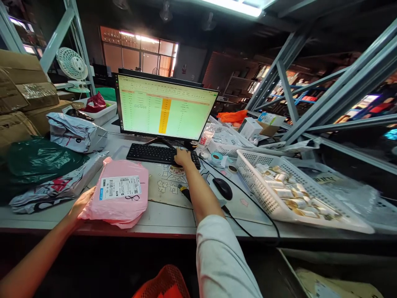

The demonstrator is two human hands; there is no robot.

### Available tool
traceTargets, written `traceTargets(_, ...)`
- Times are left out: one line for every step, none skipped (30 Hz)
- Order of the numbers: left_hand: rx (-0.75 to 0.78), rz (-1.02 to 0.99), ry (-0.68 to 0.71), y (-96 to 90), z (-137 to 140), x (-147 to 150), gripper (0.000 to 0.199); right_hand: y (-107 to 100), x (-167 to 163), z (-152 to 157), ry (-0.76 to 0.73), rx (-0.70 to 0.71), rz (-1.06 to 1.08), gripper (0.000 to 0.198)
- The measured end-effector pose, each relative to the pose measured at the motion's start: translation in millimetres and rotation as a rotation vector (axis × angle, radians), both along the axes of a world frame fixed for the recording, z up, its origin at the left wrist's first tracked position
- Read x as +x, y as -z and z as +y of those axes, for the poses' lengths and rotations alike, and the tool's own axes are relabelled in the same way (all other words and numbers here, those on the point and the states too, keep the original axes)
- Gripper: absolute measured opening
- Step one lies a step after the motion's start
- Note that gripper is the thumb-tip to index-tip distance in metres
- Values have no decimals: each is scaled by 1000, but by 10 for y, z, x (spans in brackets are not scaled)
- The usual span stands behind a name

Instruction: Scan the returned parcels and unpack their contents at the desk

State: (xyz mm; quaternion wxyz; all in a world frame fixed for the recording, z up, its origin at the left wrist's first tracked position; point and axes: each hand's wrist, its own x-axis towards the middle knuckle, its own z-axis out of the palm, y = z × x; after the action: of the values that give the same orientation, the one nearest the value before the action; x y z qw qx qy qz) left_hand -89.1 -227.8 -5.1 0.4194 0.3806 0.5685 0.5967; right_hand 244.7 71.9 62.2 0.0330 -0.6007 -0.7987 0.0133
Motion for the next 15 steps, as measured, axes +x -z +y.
traceTargets(3, -15, 2, -3, -5, 16, 65, -13, -71, 38, -15, -7, 6, 60)
traceTargets(6, -29, 6, -7, -12, 29, 65, -26, -145, 70, -26, -23, 11, 60)
traceTargets(8, -40, 16, -11, -19, 39, 65, -43, -218, 94, -30, -45, 14, 60)
traceTargets(10, -50, 26, -15, -27, 45, 64, -66, -281, 107, -26, -64, 17, 59)
traceTargets(12, -59, 33, -18, -35, 47, 65, -99, -328, 107, -16, -76, 20, 58)
traceTargets(15, -67, 37, -19, -44, 47, 65, -147, -350, 89, -6, -76, 26, 58)
traceTargets(19, -73, 36, -19, -51, 45, 66, -207, -339, 50, 1, -63, 35, 57)
traceTargets(23, -75, 33, -16, -58, 43, 68, -277, -289, -12, 3, -42, 46, 58)
traceTargets(26, -75, 28, -10, -62, 40, 69, -350, -198, -100, 1, -19, 56, 58)
traceTargets(28, -72, 27, -2, -62, 39, 70, -418, -67, -215, 2, 5, 67, 58)
traceTargets(31, -68, 33, 9, -60, 38, 71, -472, 99, -356, 13, 31, 76, 56)
traceTargets(36, -65, 40, 20, -53, 38, 72, -504, 290, -518, 36, 54, 79, 54)
traceTargets(44, -62, 47, 33, -43, 40, 72, -508, 492, -696, 88, 91, 83, 51)
traceTargets(53, -56, 55, 46, -30, 43, 73, -482, 692, -880, 165, 122, 75, 50)
traceTargets(64, -47, 61, 59, -16, 48, 73, -429, 874, -1060, 233, 128, 50, 52)
